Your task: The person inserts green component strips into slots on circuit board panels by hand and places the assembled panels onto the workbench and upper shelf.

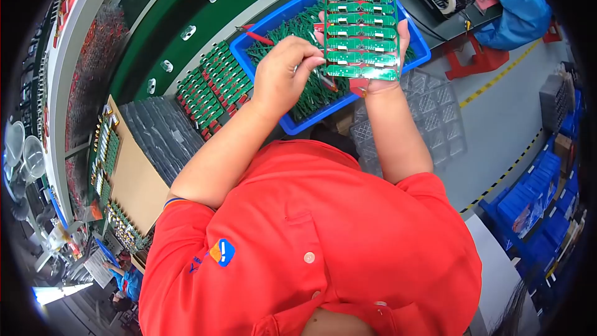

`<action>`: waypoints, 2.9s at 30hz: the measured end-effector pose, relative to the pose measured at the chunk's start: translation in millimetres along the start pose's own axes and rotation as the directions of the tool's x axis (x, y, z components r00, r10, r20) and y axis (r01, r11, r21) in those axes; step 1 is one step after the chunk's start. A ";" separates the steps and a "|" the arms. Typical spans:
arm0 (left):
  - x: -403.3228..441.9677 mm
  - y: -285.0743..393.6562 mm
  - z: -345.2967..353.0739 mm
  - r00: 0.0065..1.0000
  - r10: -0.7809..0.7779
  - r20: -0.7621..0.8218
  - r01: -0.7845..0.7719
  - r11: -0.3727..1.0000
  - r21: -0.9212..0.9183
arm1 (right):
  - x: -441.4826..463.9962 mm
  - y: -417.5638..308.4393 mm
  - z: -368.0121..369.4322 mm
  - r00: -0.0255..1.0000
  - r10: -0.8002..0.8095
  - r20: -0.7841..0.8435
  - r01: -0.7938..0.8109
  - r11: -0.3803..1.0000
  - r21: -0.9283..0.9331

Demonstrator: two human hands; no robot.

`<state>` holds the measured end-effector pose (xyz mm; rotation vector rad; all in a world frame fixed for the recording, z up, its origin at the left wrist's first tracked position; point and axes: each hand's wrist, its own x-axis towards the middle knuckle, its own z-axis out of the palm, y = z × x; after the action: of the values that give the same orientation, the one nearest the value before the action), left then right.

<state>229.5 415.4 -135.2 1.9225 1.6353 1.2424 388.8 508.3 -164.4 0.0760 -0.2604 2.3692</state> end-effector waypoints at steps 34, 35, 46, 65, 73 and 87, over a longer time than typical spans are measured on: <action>37.0 -4.9 -4.3 0.994 0.054 -0.097 -0.034 0.979 0.201 | -18.0 9.0 23.7 0.973 -0.090 -0.211 0.085 0.996 -0.032; 37.1 -5.6 -5.0 0.991 0.062 -0.115 -0.037 0.977 0.210 | -19.0 9.9 26.0 0.990 -0.059 -0.128 0.064 0.997 0.042; 37.9 2.1 -12.6 0.980 0.070 -0.187 -0.025 0.971 0.237 | -34.7 9.6 27.1 0.999 0.048 -0.003 -0.047 0.999 0.022; 64.4 29.9 -20.4 0.928 0.303 -0.215 -0.197 0.892 0.407 | -43.6 24.1 51.1 0.996 0.021 -0.084 -0.043 0.962 -0.268; 69.7 21.6 -26.0 0.931 0.323 -0.169 -0.215 0.861 0.461 | -46.2 34.1 53.3 0.995 0.029 -0.098 -0.059 0.943 -0.326; 54.9 19.7 -21.5 0.947 0.297 -0.126 -0.221 0.882 0.417 | -41.1 31.6 51.3 0.975 0.075 -0.208 -0.124 0.964 -0.235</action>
<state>223.2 454.0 -86.8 2.4037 1.8922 1.2990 395.8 447.5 -124.8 -0.2965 -0.4697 2.4028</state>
